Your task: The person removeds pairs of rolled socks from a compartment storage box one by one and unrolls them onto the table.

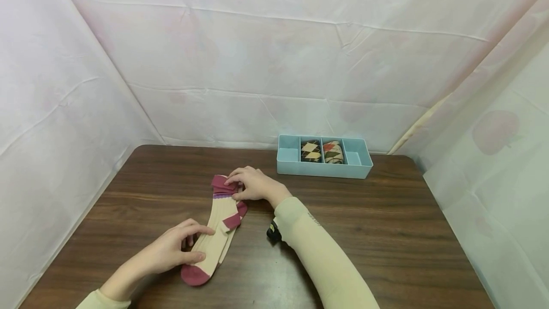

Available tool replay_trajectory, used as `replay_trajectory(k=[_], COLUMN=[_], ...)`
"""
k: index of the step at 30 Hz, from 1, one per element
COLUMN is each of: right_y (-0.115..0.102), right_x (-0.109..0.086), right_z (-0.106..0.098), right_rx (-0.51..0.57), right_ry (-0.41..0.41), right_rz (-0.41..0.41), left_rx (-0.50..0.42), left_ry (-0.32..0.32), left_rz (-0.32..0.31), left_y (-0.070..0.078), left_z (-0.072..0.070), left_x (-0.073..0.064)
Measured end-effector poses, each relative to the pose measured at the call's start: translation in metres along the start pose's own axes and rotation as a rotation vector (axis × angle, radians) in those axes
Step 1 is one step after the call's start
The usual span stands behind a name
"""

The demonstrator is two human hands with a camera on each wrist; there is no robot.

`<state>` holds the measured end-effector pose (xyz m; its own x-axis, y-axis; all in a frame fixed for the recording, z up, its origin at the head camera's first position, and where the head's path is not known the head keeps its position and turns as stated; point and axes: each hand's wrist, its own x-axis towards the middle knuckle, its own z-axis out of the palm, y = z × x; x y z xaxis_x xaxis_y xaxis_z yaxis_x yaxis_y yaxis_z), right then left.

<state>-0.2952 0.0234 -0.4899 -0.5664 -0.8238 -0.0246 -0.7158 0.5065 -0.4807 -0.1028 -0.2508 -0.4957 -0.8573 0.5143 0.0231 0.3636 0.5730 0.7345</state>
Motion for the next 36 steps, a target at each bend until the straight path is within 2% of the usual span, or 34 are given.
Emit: replay_trajectory(k=[5,15,21,28,36], right_y=[-0.002,-0.009,-0.008,-0.003,0.006], right_x=[0.002,0.008,0.007,0.019,0.036], right_z=[0.001,0.004,0.007,0.002,-0.003], right_rx=[-0.003,-0.123,-0.101,-0.04,0.004], right_ry=[0.012,0.08,0.156,0.296,0.288], right_rz=[0.021,-0.013,-0.008,0.1,0.249], left_rx=[0.0,0.002,0.023,0.03,0.031], left_ry=[0.001,-0.005,-0.008,-0.01,0.001], left_rz=[-0.004,-0.017,-0.015,-0.012,-0.009], left_y=[0.0,0.002,0.003,0.003,0.002], left_z=[0.0,-0.001,-0.001,-0.002,0.0], left_x=[0.0,-0.002,-0.001,-0.003,-0.004])
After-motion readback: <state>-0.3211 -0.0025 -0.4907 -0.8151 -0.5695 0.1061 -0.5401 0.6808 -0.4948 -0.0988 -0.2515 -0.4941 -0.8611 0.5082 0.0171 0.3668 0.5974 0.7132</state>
